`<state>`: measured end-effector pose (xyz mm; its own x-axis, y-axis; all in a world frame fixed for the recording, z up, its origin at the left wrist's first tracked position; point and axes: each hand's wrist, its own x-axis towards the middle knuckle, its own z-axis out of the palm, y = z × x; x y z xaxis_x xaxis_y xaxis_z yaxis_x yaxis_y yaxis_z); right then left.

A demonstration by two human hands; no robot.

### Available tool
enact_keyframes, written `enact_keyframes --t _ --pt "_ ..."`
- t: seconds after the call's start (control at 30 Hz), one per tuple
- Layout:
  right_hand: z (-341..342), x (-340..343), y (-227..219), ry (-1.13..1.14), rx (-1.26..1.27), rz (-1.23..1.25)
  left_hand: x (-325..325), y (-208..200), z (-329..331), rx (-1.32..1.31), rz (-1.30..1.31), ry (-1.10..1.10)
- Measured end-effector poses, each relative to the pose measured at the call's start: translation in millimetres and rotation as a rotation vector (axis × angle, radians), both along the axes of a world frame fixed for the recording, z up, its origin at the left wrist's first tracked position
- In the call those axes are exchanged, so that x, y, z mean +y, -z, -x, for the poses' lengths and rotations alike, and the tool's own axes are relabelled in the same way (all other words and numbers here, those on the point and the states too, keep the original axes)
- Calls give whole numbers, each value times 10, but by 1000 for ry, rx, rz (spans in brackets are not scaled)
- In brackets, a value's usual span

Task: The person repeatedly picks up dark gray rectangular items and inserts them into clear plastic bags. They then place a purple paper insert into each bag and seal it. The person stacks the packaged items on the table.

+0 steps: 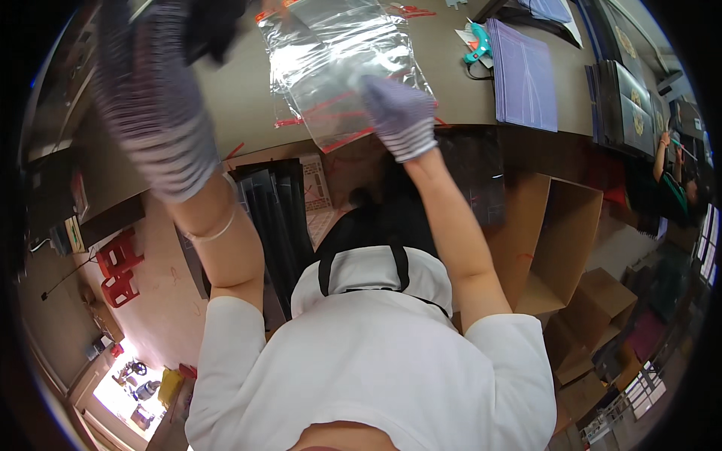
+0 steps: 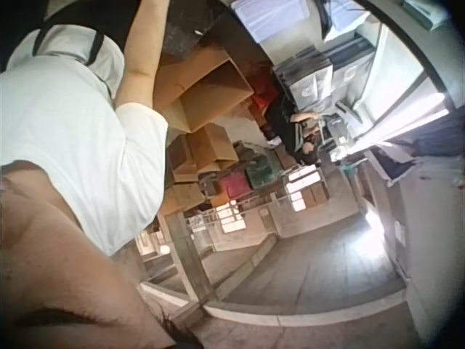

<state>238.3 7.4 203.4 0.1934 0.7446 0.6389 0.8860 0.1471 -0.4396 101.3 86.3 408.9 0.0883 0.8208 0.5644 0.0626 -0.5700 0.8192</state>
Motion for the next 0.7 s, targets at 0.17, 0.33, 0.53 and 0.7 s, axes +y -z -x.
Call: enact_keyframes --t 0.17,0.33,0.53,0.7 --pt "-1104 -789 226 87 -142 52 341 1567 -340 92 299 470" --pt "-1352 -1407 565 243 2 404 362 3633 -69 1027 82 412" --pt "-1508 -1330 1036 465 19 640 565 3924 -199 772 371 281" --pt "-1663 -1344 1105 493 669 478 510 3473 -384 920 126 188"
